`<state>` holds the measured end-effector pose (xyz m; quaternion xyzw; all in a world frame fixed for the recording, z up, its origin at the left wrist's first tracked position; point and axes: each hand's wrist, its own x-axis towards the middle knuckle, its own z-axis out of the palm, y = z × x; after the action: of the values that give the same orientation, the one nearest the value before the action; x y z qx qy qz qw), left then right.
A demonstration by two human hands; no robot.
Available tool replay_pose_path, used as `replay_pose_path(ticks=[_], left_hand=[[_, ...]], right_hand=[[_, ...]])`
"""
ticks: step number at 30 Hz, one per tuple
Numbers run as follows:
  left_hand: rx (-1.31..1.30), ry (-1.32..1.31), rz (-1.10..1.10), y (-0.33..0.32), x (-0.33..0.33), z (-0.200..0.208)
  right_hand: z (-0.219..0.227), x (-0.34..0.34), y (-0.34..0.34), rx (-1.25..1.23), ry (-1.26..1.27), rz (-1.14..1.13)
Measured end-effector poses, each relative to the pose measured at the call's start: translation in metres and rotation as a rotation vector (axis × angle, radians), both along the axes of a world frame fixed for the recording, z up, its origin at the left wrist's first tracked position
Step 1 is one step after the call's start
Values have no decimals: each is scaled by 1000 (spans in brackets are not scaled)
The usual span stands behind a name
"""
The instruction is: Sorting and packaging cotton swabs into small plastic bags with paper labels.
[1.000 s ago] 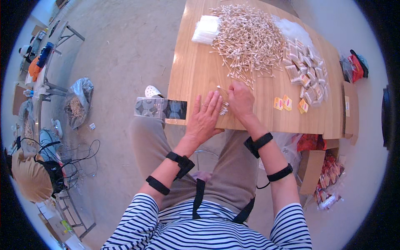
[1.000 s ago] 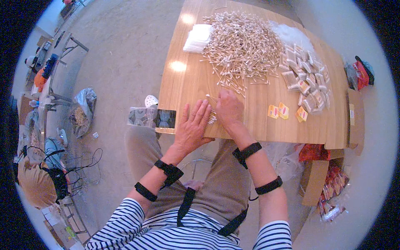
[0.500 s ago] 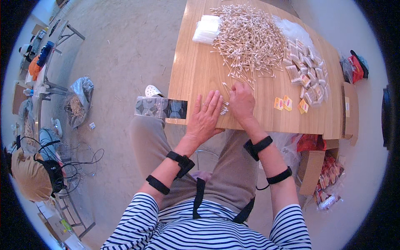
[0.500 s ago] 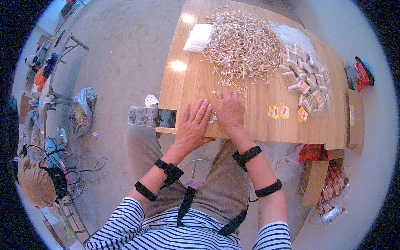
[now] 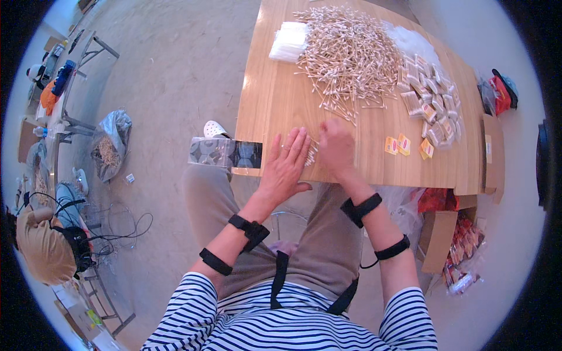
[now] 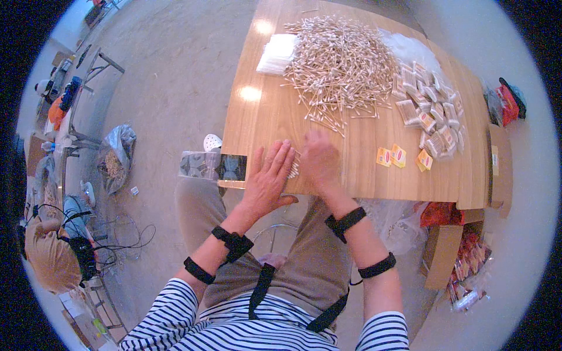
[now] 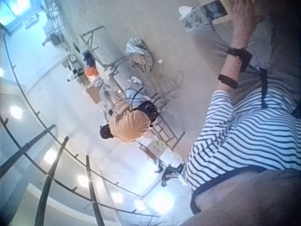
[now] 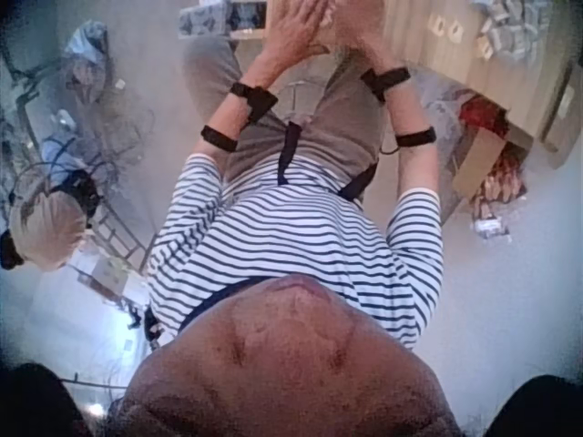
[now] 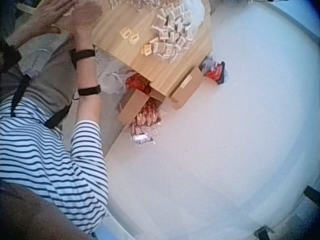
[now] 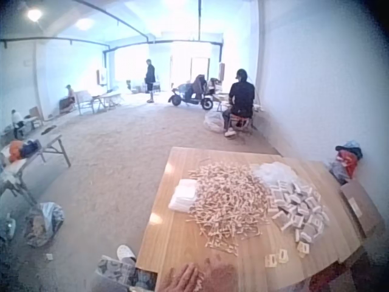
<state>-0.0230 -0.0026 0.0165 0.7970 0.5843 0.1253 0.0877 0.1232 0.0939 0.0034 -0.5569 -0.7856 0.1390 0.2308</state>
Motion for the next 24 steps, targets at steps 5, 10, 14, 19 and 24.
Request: replay_pose_path(ticks=[5,10,14,19,24], left_hand=[[1,8,14,2,3,1],[29,21,27,2,4,-3],[40,44,53,1,5,-5],[33,30,63,1,3,-3],[25,30,38,1,3,-2]], right_hand=[[1,21,36,173,-137,-229],[-1,13,20,75,-168,-85],[6,0,-2,-24,-146,2],[14,6,-3,-124,14,168],[6,51,30,39,-94,-183]])
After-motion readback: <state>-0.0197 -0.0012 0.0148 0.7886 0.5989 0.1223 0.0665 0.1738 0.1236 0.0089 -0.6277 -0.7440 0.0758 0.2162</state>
